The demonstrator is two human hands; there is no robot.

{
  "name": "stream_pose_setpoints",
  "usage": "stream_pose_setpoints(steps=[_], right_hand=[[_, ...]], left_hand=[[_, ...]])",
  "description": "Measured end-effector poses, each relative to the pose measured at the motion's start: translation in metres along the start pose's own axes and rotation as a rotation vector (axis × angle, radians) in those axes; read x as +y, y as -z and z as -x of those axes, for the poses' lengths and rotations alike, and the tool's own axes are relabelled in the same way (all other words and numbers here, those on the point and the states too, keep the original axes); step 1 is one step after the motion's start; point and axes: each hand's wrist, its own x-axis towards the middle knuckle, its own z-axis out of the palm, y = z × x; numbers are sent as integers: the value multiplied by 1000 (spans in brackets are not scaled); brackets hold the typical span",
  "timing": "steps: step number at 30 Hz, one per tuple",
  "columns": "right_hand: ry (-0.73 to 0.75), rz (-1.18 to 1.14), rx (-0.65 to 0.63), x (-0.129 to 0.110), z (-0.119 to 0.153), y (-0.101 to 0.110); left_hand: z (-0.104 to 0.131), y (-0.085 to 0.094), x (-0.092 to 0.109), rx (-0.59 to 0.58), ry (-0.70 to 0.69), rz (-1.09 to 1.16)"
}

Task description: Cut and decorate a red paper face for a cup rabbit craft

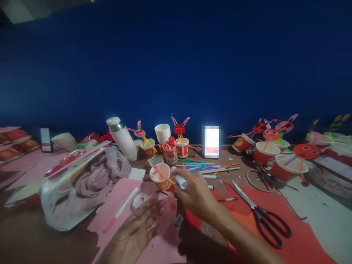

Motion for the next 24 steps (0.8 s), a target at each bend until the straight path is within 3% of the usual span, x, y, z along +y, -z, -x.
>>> stream_pose_setpoints(steps=[6, 11, 15, 20, 24], right_hand=[[19, 203, -41, 14, -5, -12], [19, 313, -5, 25, 2, -28], [33, 346, -24, 31, 17, -35], [-14, 383, -36, 28, 35, -43], [2, 390, -62, 29, 36, -50]], left_hand=[[4, 16, 7, 97, -14, -118], [4, 14, 11, 135, -54, -195], [4, 10, 16, 138, -108, -343], [4, 21, 14, 159, -113, -584], [6, 24, 12, 137, -130, -625]])
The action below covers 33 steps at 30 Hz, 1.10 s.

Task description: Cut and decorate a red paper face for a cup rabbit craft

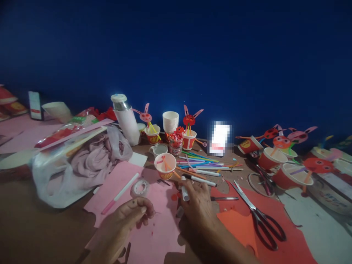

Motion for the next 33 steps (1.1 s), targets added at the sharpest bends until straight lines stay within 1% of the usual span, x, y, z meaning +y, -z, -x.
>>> stream_pose_setpoints(steps=[4, 8, 12, 17, 20, 25, 33], right_hand=[[57, -5, -28, 2, -1, -5], [82, -10, -31, 4, -2, -7], [94, -7, -11, 7, -3, -9], [118, -18, 36, 15, -1, -16], [130, -26, 50, 18, 0, -19], [155, -45, 73, 16, 0, -19], [145, -22, 92, 15, -1, -20]], left_hand=[[0, -2, 3, 32, 11, 15], [-2, -3, 3, 23, 25, 31], [-4, -4, -1, 28, 36, 54], [-9, -4, -3, 18, 80, 58], [-9, -4, -3, 7, 76, 53], [-9, -4, -4, 8, 79, 68], [-9, -3, -6, 13, 62, 78]])
